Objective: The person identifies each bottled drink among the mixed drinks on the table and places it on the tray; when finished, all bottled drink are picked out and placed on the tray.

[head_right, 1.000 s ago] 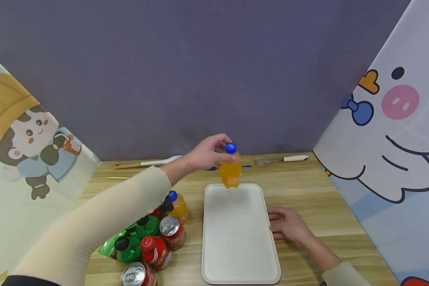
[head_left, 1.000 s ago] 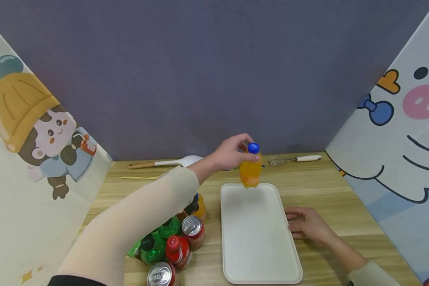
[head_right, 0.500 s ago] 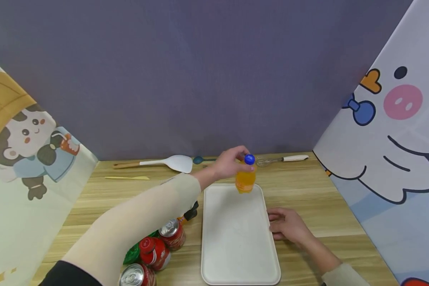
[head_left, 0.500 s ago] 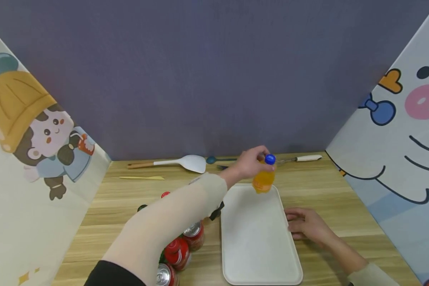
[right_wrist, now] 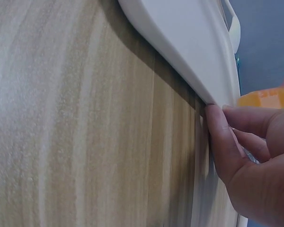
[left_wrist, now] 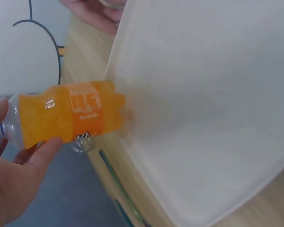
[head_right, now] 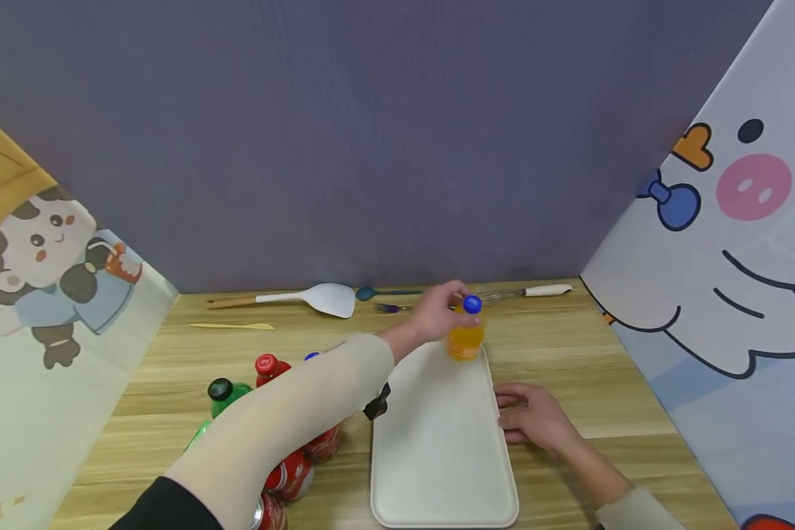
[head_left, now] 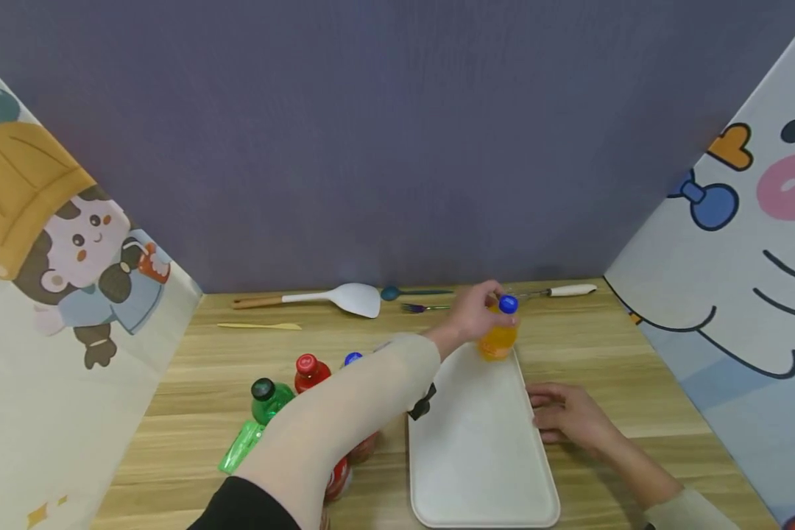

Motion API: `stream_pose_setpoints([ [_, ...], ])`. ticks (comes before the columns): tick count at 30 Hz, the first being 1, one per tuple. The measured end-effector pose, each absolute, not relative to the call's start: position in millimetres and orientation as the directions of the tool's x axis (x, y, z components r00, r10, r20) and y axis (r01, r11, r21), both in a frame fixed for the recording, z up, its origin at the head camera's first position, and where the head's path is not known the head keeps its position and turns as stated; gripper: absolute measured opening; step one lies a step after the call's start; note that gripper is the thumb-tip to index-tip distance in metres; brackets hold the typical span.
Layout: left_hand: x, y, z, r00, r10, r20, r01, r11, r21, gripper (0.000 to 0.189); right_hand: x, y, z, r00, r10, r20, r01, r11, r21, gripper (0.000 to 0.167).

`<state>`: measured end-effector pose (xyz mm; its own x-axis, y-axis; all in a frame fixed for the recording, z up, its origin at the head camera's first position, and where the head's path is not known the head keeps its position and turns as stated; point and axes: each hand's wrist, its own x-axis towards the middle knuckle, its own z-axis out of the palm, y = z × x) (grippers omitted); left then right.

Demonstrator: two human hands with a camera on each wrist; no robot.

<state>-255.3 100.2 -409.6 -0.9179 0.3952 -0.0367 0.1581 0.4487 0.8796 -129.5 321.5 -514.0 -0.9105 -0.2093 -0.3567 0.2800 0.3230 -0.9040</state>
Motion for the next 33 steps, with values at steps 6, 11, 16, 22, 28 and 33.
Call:
stream_pose_setpoints([
  [6,-252,108,-418,-0.924,0.377,-0.065,0.135,0.480,0.867,0.040,-130,320,-513,-0.910,-0.195,-0.366,0.292,0.323,-0.900,0.067],
  [11,-250,112,-419,-0.918,0.395,-0.035,0.175,0.483,0.858,0.039,-129,319,-513,-0.913,-0.189,-0.361,0.289,0.324,-0.901,0.067],
  [16,-248,114,-421,-0.912,0.410,-0.026,0.195,0.489,0.850,0.038,-129,319,-513,-0.916,-0.192,-0.352,0.278,0.328,-0.903,0.066],
  [22,-251,114,-420,-0.887,0.458,-0.048,0.228,0.527,0.818,0.039,-129,319,-512,-0.915,-0.178,-0.361,0.284,0.352,-0.892,0.067],
  [28,-256,108,-411,-0.820,0.564,-0.096,0.314,0.585,0.748,0.045,-128,318,-511,-0.908,-0.180,-0.379,0.298,0.358,-0.885,0.069],
  [33,-257,99,-402,-0.767,0.627,-0.136,0.347,0.583,0.735,0.061,-129,318,-512,-0.910,-0.178,-0.375,0.295,0.360,-0.885,0.069],
])
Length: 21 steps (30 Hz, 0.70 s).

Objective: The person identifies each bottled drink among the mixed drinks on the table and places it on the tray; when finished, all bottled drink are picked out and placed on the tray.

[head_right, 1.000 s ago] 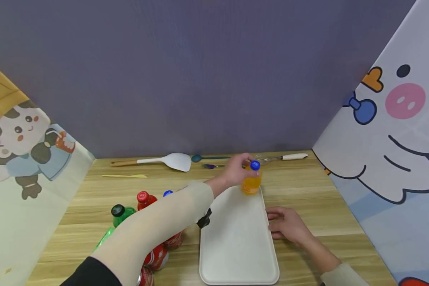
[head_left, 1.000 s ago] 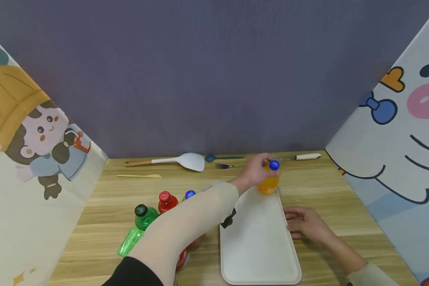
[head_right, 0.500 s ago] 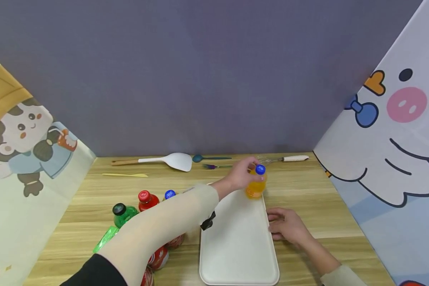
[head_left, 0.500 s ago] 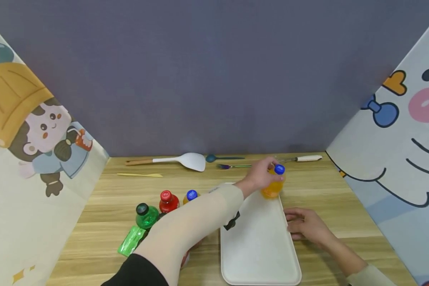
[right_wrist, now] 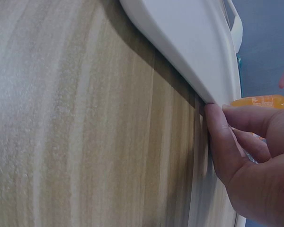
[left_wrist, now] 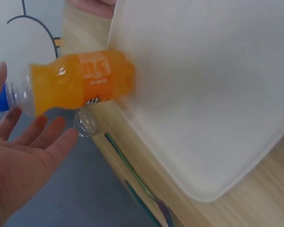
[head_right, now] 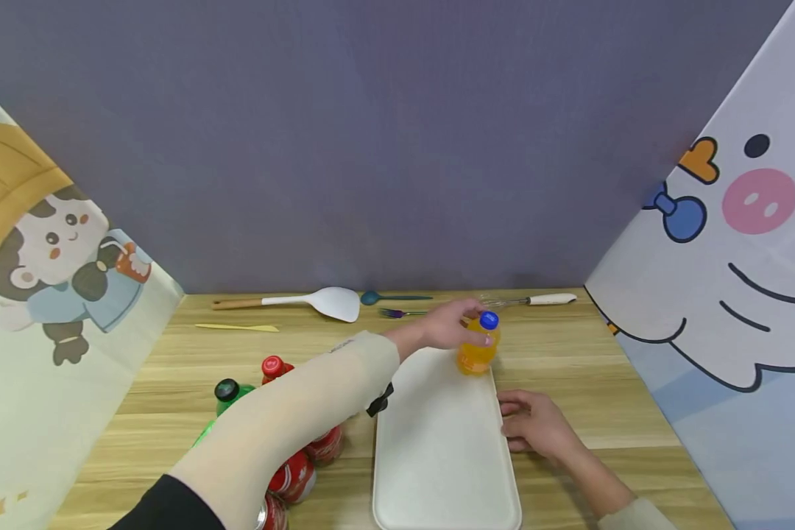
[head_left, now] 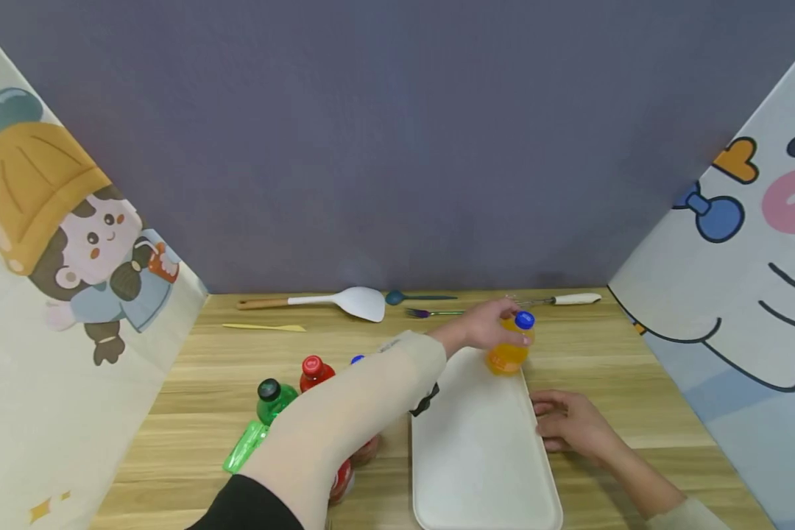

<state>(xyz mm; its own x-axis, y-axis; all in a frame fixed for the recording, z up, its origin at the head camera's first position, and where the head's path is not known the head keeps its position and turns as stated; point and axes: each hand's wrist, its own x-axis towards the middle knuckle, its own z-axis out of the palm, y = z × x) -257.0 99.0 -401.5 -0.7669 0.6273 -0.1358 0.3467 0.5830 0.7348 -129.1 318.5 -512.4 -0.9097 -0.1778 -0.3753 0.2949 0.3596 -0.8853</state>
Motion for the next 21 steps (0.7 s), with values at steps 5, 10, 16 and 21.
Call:
stream_pose_setpoints([
  [5,-255,87,-392,-0.758,0.633,-0.161,0.292,0.548,0.784,0.065,-130,320,-513,-0.905,-0.184,-0.385,0.302,0.360,-0.883,0.068],
  [10,-253,76,-381,-0.769,0.623,-0.144,0.294,0.544,0.786,0.059,-132,320,-515,-0.902,-0.195,-0.386,0.301,0.357,-0.884,0.069],
  [16,-243,63,-364,-0.769,0.626,-0.130,0.307,0.540,0.784,0.058,-130,320,-516,-0.905,-0.223,-0.362,0.275,0.343,-0.898,0.070],
  [21,-226,51,-353,-0.761,0.638,-0.115,0.298,0.501,0.812,0.054,-128,323,-517,-0.904,-0.221,-0.365,0.271,0.362,-0.892,0.067],
])
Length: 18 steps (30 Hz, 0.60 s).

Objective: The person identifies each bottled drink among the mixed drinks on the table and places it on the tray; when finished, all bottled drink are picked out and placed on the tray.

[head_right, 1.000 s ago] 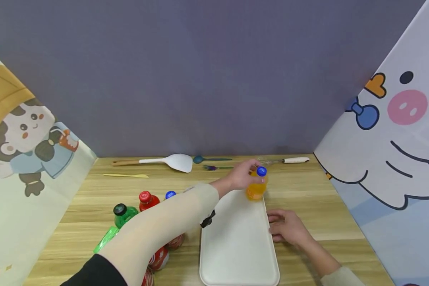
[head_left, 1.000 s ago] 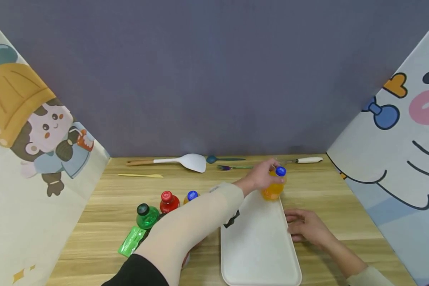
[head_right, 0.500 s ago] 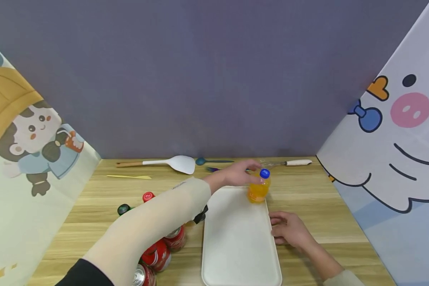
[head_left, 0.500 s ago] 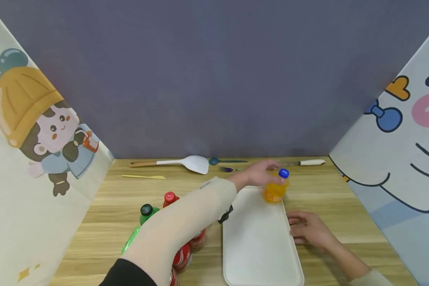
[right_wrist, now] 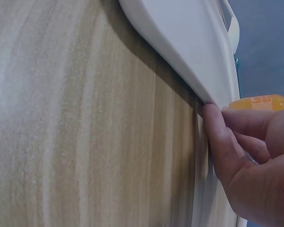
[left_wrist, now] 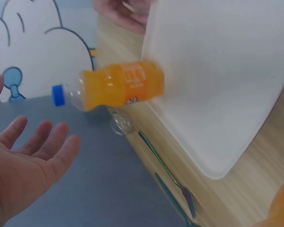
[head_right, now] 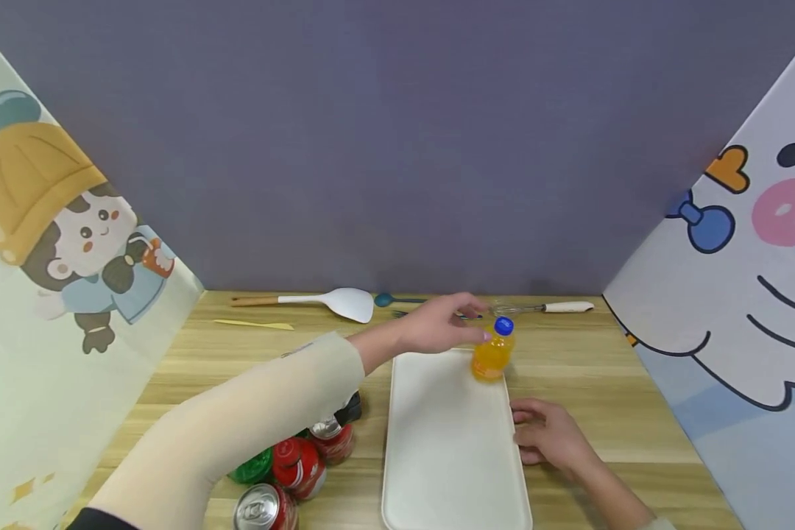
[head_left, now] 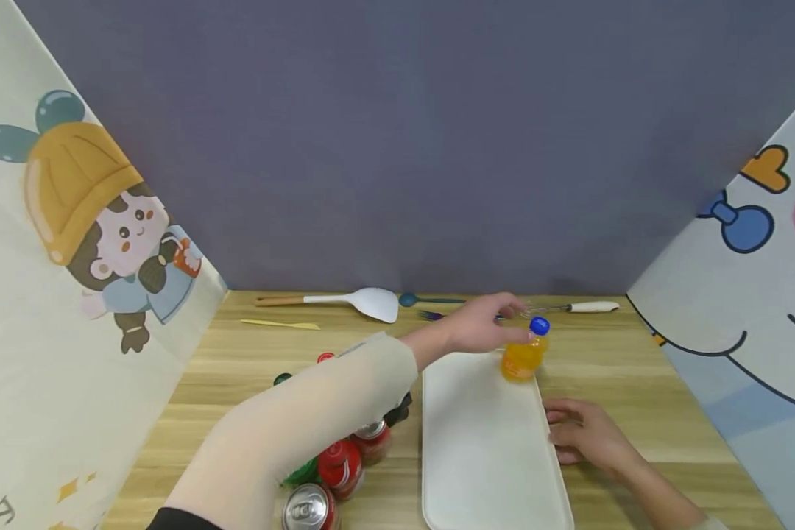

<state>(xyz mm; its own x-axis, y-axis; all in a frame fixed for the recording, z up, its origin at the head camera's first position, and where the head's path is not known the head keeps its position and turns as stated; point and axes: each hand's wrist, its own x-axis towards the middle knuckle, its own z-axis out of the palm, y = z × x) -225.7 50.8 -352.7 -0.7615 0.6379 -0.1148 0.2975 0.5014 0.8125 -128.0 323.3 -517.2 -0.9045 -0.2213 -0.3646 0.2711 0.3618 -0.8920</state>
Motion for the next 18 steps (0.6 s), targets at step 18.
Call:
stream_pose_setpoints([
  [18,-181,-11,-327,-0.731,0.682,-0.018,0.359,0.407,0.840,0.052,-127,322,-513,-0.896,-0.197,-0.397,0.305,0.378,-0.874,0.064],
])
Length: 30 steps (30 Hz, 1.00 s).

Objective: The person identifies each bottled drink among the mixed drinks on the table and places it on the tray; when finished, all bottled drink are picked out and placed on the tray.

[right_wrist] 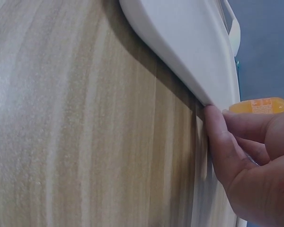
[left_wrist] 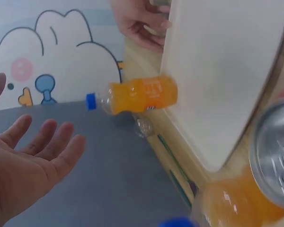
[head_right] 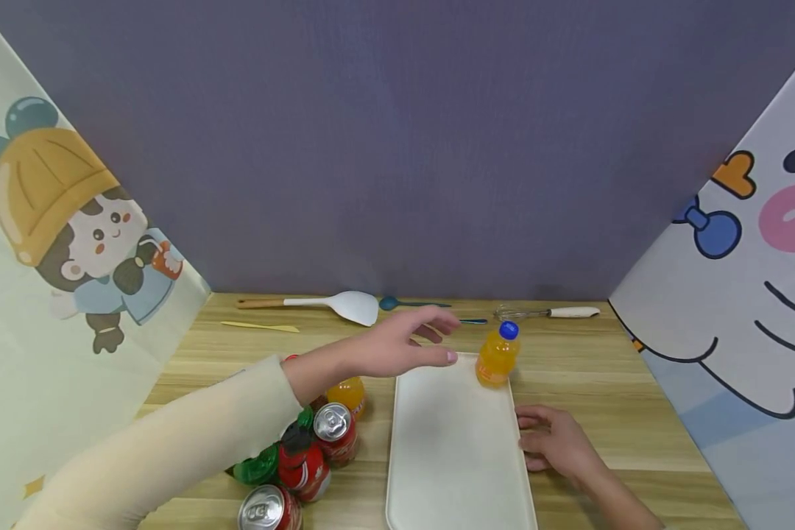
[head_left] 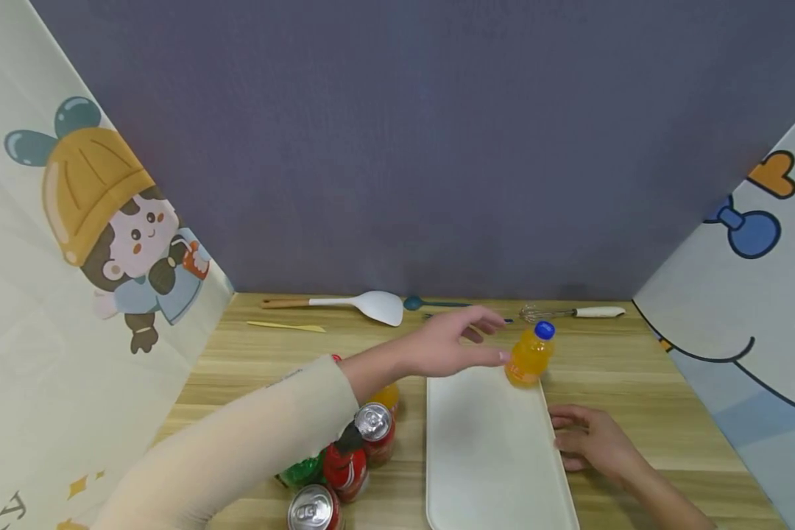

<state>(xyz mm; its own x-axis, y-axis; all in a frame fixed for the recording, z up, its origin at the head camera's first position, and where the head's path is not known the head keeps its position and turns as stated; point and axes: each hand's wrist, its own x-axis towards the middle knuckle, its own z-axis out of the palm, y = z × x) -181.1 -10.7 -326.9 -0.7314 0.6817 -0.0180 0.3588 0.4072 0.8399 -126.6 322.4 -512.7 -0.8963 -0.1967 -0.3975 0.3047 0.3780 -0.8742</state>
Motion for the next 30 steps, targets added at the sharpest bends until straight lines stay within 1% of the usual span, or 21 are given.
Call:
stream_pose_setpoints([
  [8,-180,-53,-317,-0.772,0.636,0.001,0.333,0.403,0.852,0.049,-127,323,-514,-0.894,-0.175,-0.413,0.316,0.406,-0.857,0.065],
  [14,-184,-87,-315,-0.821,0.571,0.008,0.327,0.458,0.827,0.050,-128,323,-515,-0.895,-0.177,-0.409,0.312,0.407,-0.858,0.066],
  [21,-188,-128,-316,-0.858,0.512,0.026,0.320,0.495,0.808,0.050,-129,322,-514,-0.903,-0.187,-0.387,0.292,0.395,-0.871,0.067],
  [30,-177,-182,-339,-0.917,0.396,0.036,0.249,0.500,0.829,0.050,-126,322,-513,-0.896,-0.194,-0.401,0.304,0.390,-0.869,0.068],
])
